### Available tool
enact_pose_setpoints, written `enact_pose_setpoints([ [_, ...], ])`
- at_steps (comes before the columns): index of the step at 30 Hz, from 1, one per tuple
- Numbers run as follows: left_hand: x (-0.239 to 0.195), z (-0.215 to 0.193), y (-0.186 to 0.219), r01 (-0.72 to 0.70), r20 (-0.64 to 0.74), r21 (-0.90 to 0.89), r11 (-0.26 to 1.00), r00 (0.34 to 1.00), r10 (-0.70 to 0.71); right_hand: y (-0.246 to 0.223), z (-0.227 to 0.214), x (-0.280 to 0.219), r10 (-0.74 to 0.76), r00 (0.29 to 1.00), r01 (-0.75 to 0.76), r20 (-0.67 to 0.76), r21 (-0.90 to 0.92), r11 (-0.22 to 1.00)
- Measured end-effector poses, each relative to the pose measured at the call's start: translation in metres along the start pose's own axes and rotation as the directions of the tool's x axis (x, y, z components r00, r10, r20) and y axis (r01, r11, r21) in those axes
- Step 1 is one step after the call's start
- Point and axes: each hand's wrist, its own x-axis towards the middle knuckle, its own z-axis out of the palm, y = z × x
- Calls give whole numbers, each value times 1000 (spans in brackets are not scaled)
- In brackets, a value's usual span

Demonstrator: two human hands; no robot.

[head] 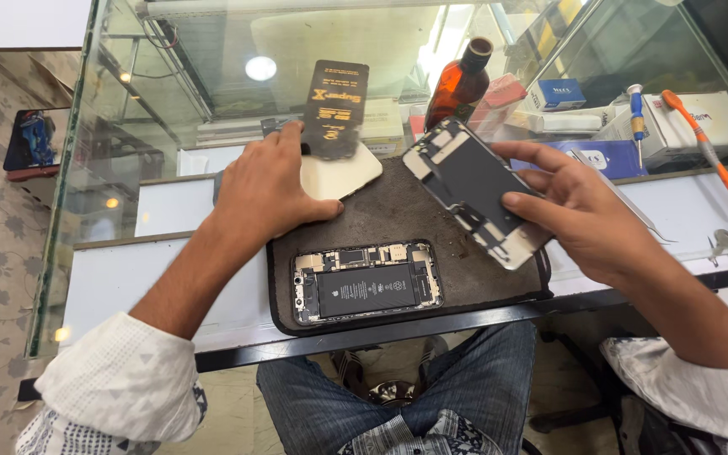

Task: The person disassembles a smartphone by removing screws and detaching internal components. They use tweezers and a screwdriver to carefully lift the display assembly and disconnect cables, then set the separated parts aside on the workbench.

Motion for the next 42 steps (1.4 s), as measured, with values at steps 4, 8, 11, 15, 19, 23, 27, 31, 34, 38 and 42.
enact_pose_setpoints([
  [4,-11,-3,5,84,-33,66,994,996,-82,-1,17,15,21,999,-19,49,-43,999],
  [8,-17,-7,5,168,-61,103,980,985,-162,6,34,37,97,994,-91,53,-107,990],
  [11,-22,-10,1,209,-91,91,974,976,-200,16,48,55,69,994,-65,87,-48,997],
  [15,-27,-10,-3,267,-109,90,959,960,-257,26,65,75,116,992,-118,53,22,993],
  [19,-27,-9,-9,307,-108,79,948,948,-298,27,73,84,92,994,-92,55,-9,996],
  [23,-22,-8,-11,347,-72,78,934,937,-342,22,72,89,88,991,-80,105,-81,993],
  [27,-19,-9,-15,355,-18,89,931,935,-354,18,72,91,113,990,-101,80,-133,986],
  [31,-19,-12,-24,331,-51,114,937,944,-327,15,76,97,24,998,-18,54,-116,993],
  [34,-24,-16,-31,290,-67,95,952,956,-284,8,77,106,-116,991,129,60,-313,941],
  [38,-35,-25,-36,201,-116,40,979,974,-195,-6,74,111,-131,986,165,102,-497,852],
  [42,-44,-28,-33,207,-85,-23,978,974,-208,-11,67,102,-171,973,228,152,-566,792],
])
